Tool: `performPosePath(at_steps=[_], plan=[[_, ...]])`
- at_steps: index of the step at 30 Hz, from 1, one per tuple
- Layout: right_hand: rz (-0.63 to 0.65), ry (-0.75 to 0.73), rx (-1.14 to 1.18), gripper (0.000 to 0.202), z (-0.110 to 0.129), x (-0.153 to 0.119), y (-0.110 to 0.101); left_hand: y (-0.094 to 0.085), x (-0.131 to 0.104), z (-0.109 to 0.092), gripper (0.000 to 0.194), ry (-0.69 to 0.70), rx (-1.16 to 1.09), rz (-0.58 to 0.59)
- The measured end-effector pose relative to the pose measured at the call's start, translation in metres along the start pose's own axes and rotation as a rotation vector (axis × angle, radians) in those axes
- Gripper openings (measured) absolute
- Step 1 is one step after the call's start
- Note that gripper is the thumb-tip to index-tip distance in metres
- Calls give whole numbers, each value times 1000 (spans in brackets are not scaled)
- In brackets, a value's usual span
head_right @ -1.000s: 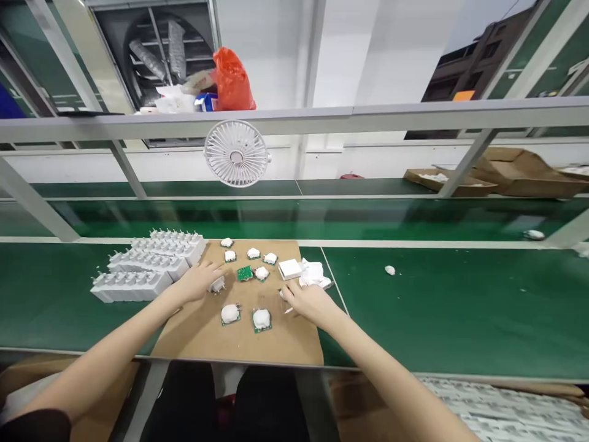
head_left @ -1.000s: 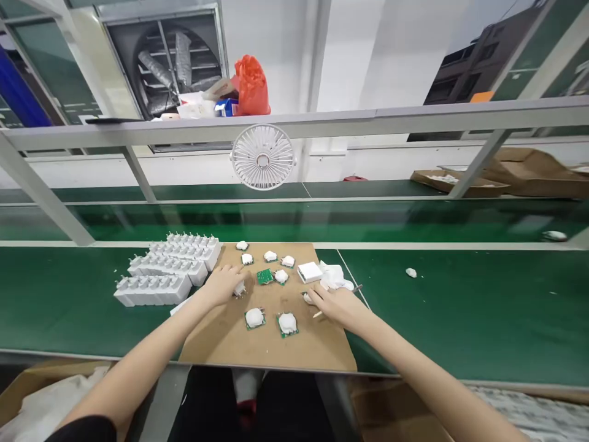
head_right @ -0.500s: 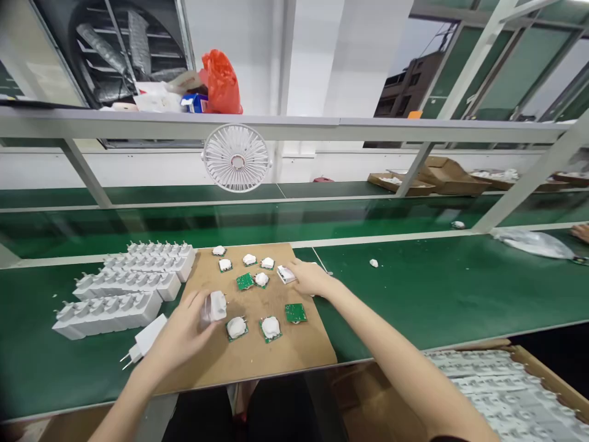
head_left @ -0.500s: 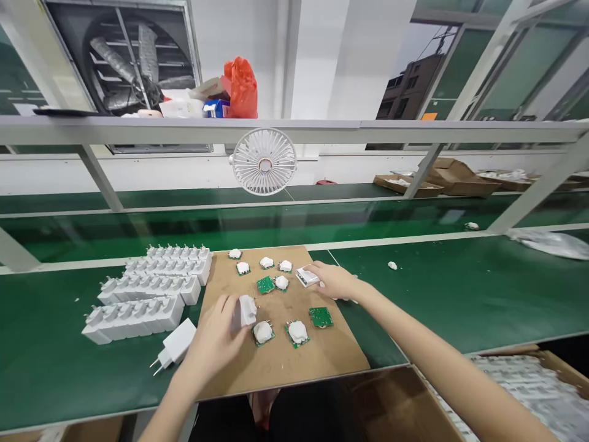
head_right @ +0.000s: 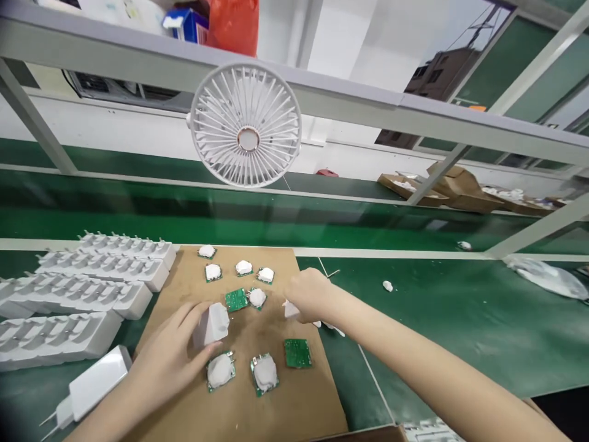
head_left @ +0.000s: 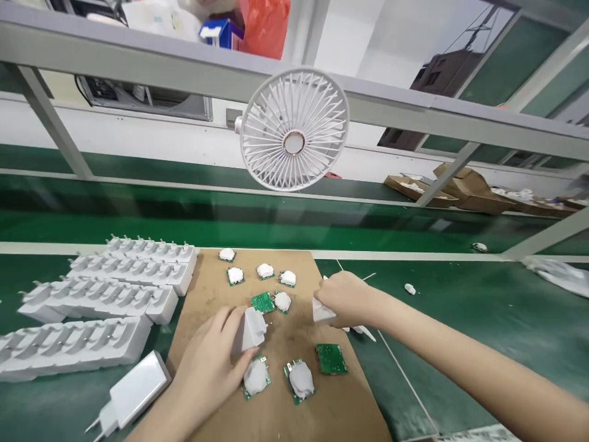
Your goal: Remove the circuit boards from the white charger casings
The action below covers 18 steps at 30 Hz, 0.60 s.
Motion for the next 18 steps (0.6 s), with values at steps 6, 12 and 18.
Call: performPosePath(at_steps=[6,12,18], plan=[[40,-65,71,25,24,18,-2,14,-6,15,42,15,3,-3],[101,-67,98,26,20,16,-6,16,-18,44,42,-36,184,43],[105,-24,95,25,18,16,-2,16,-20,59,44,-47,366,39]])
Point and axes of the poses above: each hand's wrist, its own x-axis towards the middle knuckle, its own y-axis out of the palm, z = x × y, the point moved 10 cm from there along x, towards the middle knuckle, and after that the axes turned 10 degrees about y, right-handed, at the moved point
